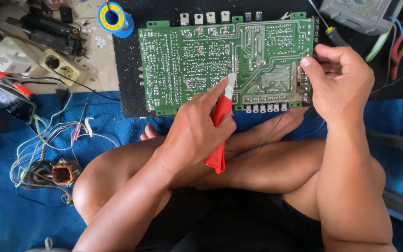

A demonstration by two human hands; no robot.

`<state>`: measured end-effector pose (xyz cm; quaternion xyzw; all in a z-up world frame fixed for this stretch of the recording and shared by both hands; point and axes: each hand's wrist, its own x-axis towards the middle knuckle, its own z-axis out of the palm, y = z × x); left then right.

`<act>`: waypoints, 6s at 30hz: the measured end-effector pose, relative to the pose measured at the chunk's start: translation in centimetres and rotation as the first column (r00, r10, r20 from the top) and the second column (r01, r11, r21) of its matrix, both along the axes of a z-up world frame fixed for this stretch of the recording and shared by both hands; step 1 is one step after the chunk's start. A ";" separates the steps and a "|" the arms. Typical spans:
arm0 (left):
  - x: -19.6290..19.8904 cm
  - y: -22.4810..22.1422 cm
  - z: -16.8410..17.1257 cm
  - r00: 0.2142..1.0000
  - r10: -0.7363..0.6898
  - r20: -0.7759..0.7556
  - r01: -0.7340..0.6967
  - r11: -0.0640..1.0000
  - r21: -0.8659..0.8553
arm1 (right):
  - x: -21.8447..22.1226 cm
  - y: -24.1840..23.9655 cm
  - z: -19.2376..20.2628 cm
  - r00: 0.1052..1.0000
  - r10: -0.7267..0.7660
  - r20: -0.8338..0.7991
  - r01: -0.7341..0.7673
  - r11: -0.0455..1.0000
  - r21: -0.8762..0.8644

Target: Repairing a circuit board by testing with a multimeter, scraping traces with a knife, and soldering components

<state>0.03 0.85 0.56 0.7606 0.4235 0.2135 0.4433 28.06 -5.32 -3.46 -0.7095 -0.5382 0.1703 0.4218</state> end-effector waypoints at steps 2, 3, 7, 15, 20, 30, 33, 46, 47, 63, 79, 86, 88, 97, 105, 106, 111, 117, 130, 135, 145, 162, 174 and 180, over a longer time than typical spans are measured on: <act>0.1 0.0 -0.2 1.000 0.004 -0.006 -0.004 1.000 0.021 | -0.1 0.0 0.1 1.000 0.002 0.023 -0.002 1.000 -0.003; 0.1 0.0 -0.3 1.000 0.004 -0.007 -0.004 1.000 0.019 | -0.1 0.0 0.0 1.000 0.002 0.022 -0.002 1.000 -0.005; 0.2 -0.2 -0.8 1.000 -0.007 -0.001 0.007 0.998 0.068 | -0.1 0.0 0.0 1.000 0.011 0.024 -0.012 1.000 0.017; 0.4 -0.8 -0.7 0.999 -0.013 -0.036 0.018 0.987 0.157 | 0.0 0.1 -0.3 1.000 0.001 0.016 -0.002 1.000 0.025; 1.1 -1.2 -0.4 0.988 -0.019 -0.156 0.062 0.959 0.275 | -0.2 0.1 -0.2 0.998 -0.001 0.057 -0.001 1.000 0.029; 0.7 -0.6 0.2 0.993 -0.027 -0.111 0.046 0.985 0.168 | 0.0 0.0 -0.4 1.000 -0.011 -0.013 0.011 1.000 0.010; 1.2 -1.0 -0.4 0.984 -0.004 -0.181 0.058 0.954 0.293 | 0.1 0.1 -0.4 1.000 0.007 0.015 -0.008 0.999 0.037; 1.5 -1.1 -0.6 0.957 -0.021 -0.289 0.143 0.901 0.410 | -0.1 0.3 -0.3 0.998 -0.003 0.058 0.000 0.999 0.045; 1.4 -1.1 -0.3 0.984 0.000 -0.179 0.056 0.951 0.305 | -0.1 0.1 -0.3 0.998 -0.010 0.055 0.007 0.999 0.048; -1.0 -1.8 -0.8 0.949 0.233 0.212 -0.198 0.964 -0.176 | -8.3 -1.3 2.7 0.856 -0.065 0.513 -0.262 0.801 0.539; -7.0 2.5 -0.8 0.924 0.314 0.216 -0.336 0.939 0.072 | -7.6 -3.1 1.9 0.980 0.065 -0.186 0.058 0.807 0.588; -8.9 4.9 -0.6 0.917 0.362 -0.166 -0.385 0.912 -0.143 | -4.6 -2.5 2.8 0.726 0.053 -0.685 0.188 0.944 0.273; -8.8 5.1 0.9 0.926 0.342 -0.163 -0.367 0.916 -0.165 | -4.2 -1.7 2.5 0.727 0.091 -0.680 0.175 0.934 0.313; -9.8 4.7 1.2 0.933 0.318 -0.167 -0.343 0.926 -0.154 | -2.1 2.1 1.7 0.731 0.239 -0.639 -0.018 0.943 0.333; -10.5 4.0 3.6 0.970 0.093 -0.226 -0.153 0.952 -0.266 | -2.6 1.6 1.1 0.971 0.074 0.227 -0.201 0.770 0.606; -10.3 4.2 2.2 0.952 0.139 -0.271 -0.171 0.981 -0.096 | -3.2 1.1 1.7 0.957 0.100 0.271 -0.253 0.743 0.620; -7.2 2.7 1.1 0.965 0.244 -0.097 -0.199 0.920 0.339 | -5.9 -0.7 5.3 0.884 0.183 0.430 -0.412 0.739 0.533; -4.7 2.5 2.8 0.771 -0.363 0.523 0.263 0.930 0.258 | -10.4 -1.1 7.1 0.857 0.449 0.252 -0.514 0.727 0.455; -2.7 5.2 -0.1 0.823 -0.404 0.398 0.382 0.914 0.137 | -8.2 -0.4 4.4 0.729 0.638 0.250 -0.680 0.630 0.374; -1.9 6.2 -0.1 0.863 -0.382 0.331 0.376 0.923 0.082 | -7.5 0.1 2.4 0.772 0.585 0.250 -0.632 0.663 0.400; -0.7 6.4 -1.8 0.969 -0.192 0.152 0.104 0.885 0.454 | -5.9 0.8 1.6 0.843 0.397 0.362 -0.481 0.858 0.179; -0.7 3.1 -2.3 0.969 -0.219 -0.117 0.247 0.887 0.391 | -5.3 1.8 -0.3 0.861 0.346 0.372 -0.434 0.882 0.183; -1.3 2.4 -2.4 0.953 -0.248 -0.177 0.297 0.884 0.361 | -6.3 2.5 1.0 0.791 0.437 0.428 -0.509 0.859 0.062; -2.6 3.2 -0.8 0.935 -0.337 -0.115 0.356 0.892 0.278 | -3.6 1.4 -0.7 0.906 0.291 0.307 -0.351 0.922 0.163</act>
